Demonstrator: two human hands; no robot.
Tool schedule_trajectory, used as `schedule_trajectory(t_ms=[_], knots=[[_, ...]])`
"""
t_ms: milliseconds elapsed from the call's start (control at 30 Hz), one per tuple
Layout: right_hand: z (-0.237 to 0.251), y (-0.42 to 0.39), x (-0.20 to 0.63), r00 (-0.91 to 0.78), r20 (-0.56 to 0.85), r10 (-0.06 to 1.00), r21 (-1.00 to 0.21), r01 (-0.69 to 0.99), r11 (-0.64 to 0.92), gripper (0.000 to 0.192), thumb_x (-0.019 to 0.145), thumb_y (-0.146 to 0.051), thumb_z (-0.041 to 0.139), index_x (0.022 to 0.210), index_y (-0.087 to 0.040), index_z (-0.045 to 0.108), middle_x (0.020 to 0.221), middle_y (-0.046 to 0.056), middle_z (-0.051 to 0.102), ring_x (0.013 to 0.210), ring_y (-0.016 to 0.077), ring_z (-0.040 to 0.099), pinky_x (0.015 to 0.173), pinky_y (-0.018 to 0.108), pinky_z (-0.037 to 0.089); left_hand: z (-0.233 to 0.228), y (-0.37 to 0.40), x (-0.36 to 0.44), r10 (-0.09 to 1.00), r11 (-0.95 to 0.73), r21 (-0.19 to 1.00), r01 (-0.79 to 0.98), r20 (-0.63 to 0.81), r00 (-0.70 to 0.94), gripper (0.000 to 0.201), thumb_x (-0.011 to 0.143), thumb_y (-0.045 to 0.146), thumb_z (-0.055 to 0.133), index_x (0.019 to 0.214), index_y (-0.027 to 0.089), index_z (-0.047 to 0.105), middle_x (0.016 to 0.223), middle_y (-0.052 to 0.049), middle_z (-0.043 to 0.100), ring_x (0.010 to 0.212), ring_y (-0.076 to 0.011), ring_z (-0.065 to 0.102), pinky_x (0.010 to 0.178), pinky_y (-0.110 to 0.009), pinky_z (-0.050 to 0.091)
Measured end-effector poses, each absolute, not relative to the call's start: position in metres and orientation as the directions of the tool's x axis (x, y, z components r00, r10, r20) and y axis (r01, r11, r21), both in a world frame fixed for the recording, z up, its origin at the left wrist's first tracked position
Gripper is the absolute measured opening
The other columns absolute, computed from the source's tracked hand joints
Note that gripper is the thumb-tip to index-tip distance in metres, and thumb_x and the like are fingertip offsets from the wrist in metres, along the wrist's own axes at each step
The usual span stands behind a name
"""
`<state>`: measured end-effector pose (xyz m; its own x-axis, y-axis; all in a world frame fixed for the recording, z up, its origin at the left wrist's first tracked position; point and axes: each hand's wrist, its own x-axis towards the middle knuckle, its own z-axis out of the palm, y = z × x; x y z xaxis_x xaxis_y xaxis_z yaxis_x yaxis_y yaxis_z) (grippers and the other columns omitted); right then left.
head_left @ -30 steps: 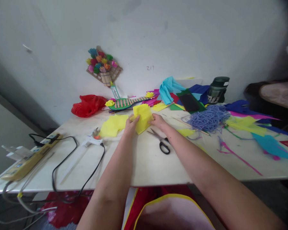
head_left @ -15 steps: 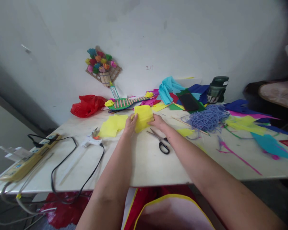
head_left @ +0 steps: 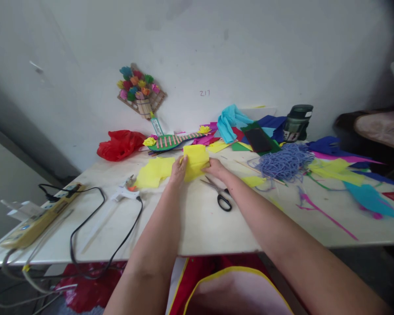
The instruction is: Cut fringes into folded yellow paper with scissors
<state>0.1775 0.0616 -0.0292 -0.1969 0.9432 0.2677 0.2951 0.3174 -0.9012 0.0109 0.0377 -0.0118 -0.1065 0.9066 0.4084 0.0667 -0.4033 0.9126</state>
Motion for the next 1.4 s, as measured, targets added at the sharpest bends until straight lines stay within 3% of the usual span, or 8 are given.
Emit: schedule_trajectory(t_ms=[367, 500, 733, 867, 1067, 1267, 1400], knots=[[-0.027, 0.058, 0.177, -0.212, 0.231, 0.95, -0.955, 0.138, 0.263, 0.023, 0.064, -0.009, 0.058, 0.086, -0.014, 0.056, 0.086, 0.004, 0.066, 0.077, 0.0123, 0.061, 0.076, 0.028, 0.047, -0.003, 0.026, 0.015, 0.95, -0.307, 0.935, -0.175, 0.29, -0.115, 0.045, 0.055, 0.046, 0.07, 0.087, 0.015, 0.06, 0.072, -0.005, 0.065, 0.068, -0.0181, 0.061, 0.062, -0.027, 0.046], [-0.025, 0.056, 0.175, -0.194, 0.229, 0.954, -0.959, 0.122, 0.255, 0.026, 0.062, -0.006, 0.058, 0.087, -0.014, 0.056, 0.088, 0.003, 0.066, 0.078, 0.0118, 0.061, 0.077, 0.026, 0.047, -0.001, 0.03, 0.013, 0.933, -0.338, 0.921, -0.195, 0.301, -0.198, 0.043, 0.053, 0.043, 0.072, 0.085, 0.015, 0.061, 0.068, -0.003, 0.064, 0.064, -0.0169, 0.061, 0.061, -0.026, 0.045], [-0.023, 0.055, 0.175, -0.176, 0.237, 0.955, -0.956, 0.133, 0.261, 0.024, 0.062, -0.008, 0.057, 0.084, -0.016, 0.055, 0.079, 0.0, 0.065, 0.073, 0.0109, 0.059, 0.07, 0.024, 0.046, 0.003, 0.034, 0.014, 0.934, -0.337, 0.918, -0.209, 0.299, -0.195, 0.035, 0.052, 0.038, 0.072, 0.078, 0.016, 0.062, 0.062, -0.002, 0.063, 0.065, -0.0185, 0.061, 0.062, -0.028, 0.045], [-0.027, 0.059, 0.177, -0.127, 0.302, 0.945, -0.911, 0.252, 0.326, 0.007, 0.068, -0.023, 0.054, 0.068, -0.018, 0.051, 0.061, -0.005, 0.054, 0.057, 0.0085, 0.05, 0.054, 0.019, 0.04, 0.002, 0.037, 0.013, 0.924, -0.346, 0.906, -0.245, 0.282, -0.26, 0.028, 0.053, 0.035, 0.069, 0.072, 0.017, 0.06, 0.064, 0.0, 0.062, 0.068, -0.0179, 0.06, 0.063, -0.027, 0.044], [-0.025, 0.063, 0.183, 0.023, 0.437, 0.899, -0.823, 0.414, 0.389, 0.023, 0.067, -0.035, 0.053, 0.053, -0.019, 0.044, 0.048, -0.006, 0.038, 0.05, 0.009, 0.036, 0.05, 0.021, 0.031, 0.004, 0.036, 0.01, 0.916, -0.314, 0.916, -0.25, 0.223, -0.334, 0.024, 0.056, 0.032, 0.066, 0.074, 0.018, 0.057, 0.068, 0.0, 0.061, 0.066, -0.0154, 0.059, 0.059, -0.024, 0.043], [-0.017, 0.066, 0.191, 0.185, 0.391, 0.902, -0.906, 0.249, 0.342, 0.018, 0.066, -0.034, 0.051, 0.066, -0.017, 0.053, 0.058, -0.003, 0.051, 0.057, 0.0105, 0.044, 0.055, 0.021, 0.037, 0.003, 0.038, 0.005, 0.893, -0.326, 0.896, -0.302, 0.187, -0.409, 0.031, 0.056, 0.037, 0.066, 0.077, 0.018, 0.053, 0.066, 0.0, 0.061, 0.066, -0.0164, 0.06, 0.062, -0.027, 0.045], [-0.011, 0.064, 0.191, 0.206, 0.292, 0.934, -0.956, 0.086, 0.28, 0.025, 0.065, -0.036, 0.053, 0.078, -0.015, 0.057, 0.066, -0.001, 0.057, 0.06, 0.0111, 0.05, 0.053, 0.021, 0.041, -0.001, 0.041, -0.001, 0.879, -0.336, 0.883, -0.326, 0.17, -0.446, 0.033, 0.057, 0.038, 0.066, 0.079, 0.019, 0.052, 0.066, -0.001, 0.062, 0.069, -0.0178, 0.061, 0.066, -0.03, 0.046]])
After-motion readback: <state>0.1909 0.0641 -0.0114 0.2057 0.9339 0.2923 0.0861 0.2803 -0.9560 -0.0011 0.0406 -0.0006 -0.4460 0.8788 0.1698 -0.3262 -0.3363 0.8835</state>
